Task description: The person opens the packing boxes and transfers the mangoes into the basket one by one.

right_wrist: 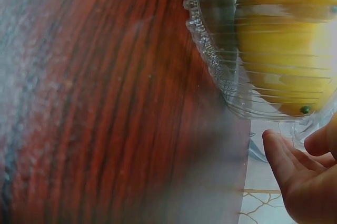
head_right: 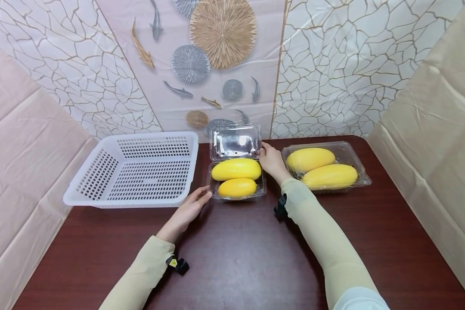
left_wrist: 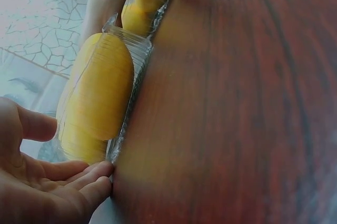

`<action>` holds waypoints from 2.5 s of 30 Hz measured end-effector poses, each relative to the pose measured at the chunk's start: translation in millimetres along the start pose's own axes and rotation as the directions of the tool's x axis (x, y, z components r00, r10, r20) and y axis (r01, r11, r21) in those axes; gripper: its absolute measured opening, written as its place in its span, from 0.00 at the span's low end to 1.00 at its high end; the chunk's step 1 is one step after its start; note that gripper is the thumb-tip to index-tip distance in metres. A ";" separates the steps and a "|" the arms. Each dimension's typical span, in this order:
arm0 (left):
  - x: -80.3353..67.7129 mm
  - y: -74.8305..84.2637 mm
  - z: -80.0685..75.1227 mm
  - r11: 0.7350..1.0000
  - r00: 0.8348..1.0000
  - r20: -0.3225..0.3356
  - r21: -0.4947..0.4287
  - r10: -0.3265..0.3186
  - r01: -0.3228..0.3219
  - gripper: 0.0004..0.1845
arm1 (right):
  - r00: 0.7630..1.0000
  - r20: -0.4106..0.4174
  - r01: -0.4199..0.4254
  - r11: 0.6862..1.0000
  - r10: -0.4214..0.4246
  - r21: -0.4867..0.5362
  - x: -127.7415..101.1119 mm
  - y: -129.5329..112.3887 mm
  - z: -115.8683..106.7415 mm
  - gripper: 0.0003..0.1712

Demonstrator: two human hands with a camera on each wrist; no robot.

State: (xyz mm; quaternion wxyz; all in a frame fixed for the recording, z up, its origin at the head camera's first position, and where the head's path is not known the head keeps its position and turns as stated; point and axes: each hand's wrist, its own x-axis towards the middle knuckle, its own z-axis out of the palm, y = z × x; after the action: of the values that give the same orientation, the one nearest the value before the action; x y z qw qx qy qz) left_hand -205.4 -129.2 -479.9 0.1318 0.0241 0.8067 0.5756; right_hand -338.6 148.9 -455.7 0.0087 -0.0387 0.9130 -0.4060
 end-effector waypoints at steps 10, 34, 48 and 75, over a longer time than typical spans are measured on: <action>2.1 -4.2 -0.5 1.000 1.000 0.009 -0.006 0.006 -0.006 0.31 | 1.000 0.011 -0.019 1.000 0.019 -0.018 1.7 0.5 0.5 0.30; -0.2 -2.7 0.4 0.999 1.000 -0.016 -0.034 -0.009 0.008 0.29 | 0.996 0.068 -0.051 0.997 0.055 -0.061 1.9 4.0 3.5 0.30; -0.5 -2.4 0.4 1.000 1.000 -0.025 -0.028 0.005 -0.005 0.29 | 0.993 0.101 -0.054 0.996 0.061 -0.067 2.7 6.2 4.0 0.30; -2.3 -0.5 -0.1 1.000 1.000 -0.021 -0.013 -0.011 0.011 0.29 | 0.991 0.110 -0.073 0.995 0.079 -0.064 1.3 7.3 3.4 0.30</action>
State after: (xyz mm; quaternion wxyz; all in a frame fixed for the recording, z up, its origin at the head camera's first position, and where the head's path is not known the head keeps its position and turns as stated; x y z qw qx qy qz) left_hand -203.1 -129.9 -479.9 0.1264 0.0128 0.8045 0.5802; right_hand -340.2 151.1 -463.4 0.0745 -0.0270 0.9237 -0.3749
